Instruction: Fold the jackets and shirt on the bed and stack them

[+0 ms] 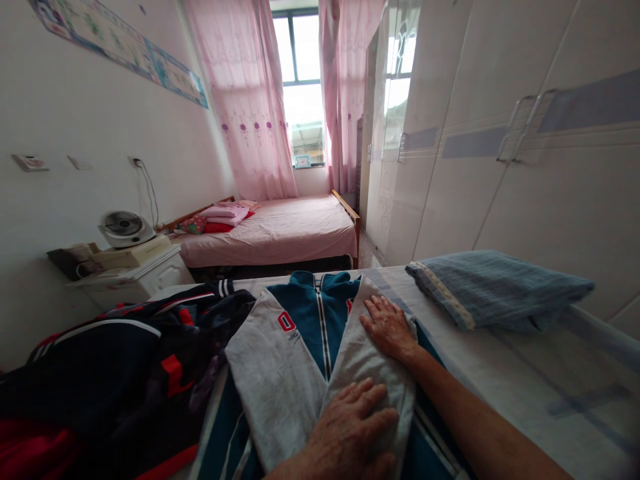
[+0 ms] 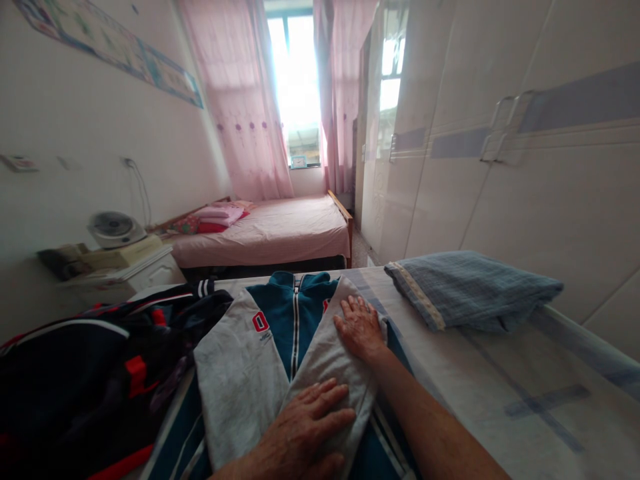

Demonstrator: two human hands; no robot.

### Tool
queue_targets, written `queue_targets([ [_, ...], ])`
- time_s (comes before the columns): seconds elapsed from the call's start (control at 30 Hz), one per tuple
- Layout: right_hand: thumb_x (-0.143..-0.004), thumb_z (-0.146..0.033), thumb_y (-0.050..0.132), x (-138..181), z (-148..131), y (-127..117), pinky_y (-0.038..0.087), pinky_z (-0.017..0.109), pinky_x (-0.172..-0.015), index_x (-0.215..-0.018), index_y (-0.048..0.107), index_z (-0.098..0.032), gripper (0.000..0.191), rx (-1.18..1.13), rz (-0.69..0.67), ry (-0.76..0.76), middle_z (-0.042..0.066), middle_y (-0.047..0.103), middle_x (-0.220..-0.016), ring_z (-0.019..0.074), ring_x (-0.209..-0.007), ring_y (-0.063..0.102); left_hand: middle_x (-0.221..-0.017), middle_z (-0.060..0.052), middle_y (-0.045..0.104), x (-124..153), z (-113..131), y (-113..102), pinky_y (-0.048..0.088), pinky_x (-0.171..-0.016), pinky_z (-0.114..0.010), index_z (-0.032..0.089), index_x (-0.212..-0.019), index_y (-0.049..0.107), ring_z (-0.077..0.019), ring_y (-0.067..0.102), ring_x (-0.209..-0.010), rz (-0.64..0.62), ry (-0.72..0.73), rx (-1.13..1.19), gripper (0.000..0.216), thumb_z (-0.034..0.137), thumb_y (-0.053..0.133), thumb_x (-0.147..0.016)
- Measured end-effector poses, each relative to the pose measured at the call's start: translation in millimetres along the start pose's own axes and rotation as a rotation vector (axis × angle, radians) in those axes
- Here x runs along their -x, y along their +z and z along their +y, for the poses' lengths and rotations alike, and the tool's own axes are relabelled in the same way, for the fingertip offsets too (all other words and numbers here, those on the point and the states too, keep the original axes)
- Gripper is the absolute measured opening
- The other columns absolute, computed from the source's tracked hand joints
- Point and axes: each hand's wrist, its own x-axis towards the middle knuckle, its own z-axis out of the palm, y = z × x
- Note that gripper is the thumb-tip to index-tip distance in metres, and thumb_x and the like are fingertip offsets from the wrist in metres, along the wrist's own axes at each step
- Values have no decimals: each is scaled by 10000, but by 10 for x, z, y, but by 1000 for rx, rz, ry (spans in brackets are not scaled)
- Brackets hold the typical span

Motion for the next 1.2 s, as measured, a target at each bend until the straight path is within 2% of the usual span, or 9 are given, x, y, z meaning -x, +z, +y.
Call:
queue_targets([
  [1.2, -921, -423, 290, -8, 6, 13, 166, 415, -1069, -1350, 445, -166, 524, 7, 5, -7, 94, 381, -1450, 267, -1347, 280, -1442, -23, 400, -6, 44, -48, 315, -1086, -436, 312, -1302, 434, -266, 334, -1336, -4, -26, 5, 493, 451, 516, -837],
])
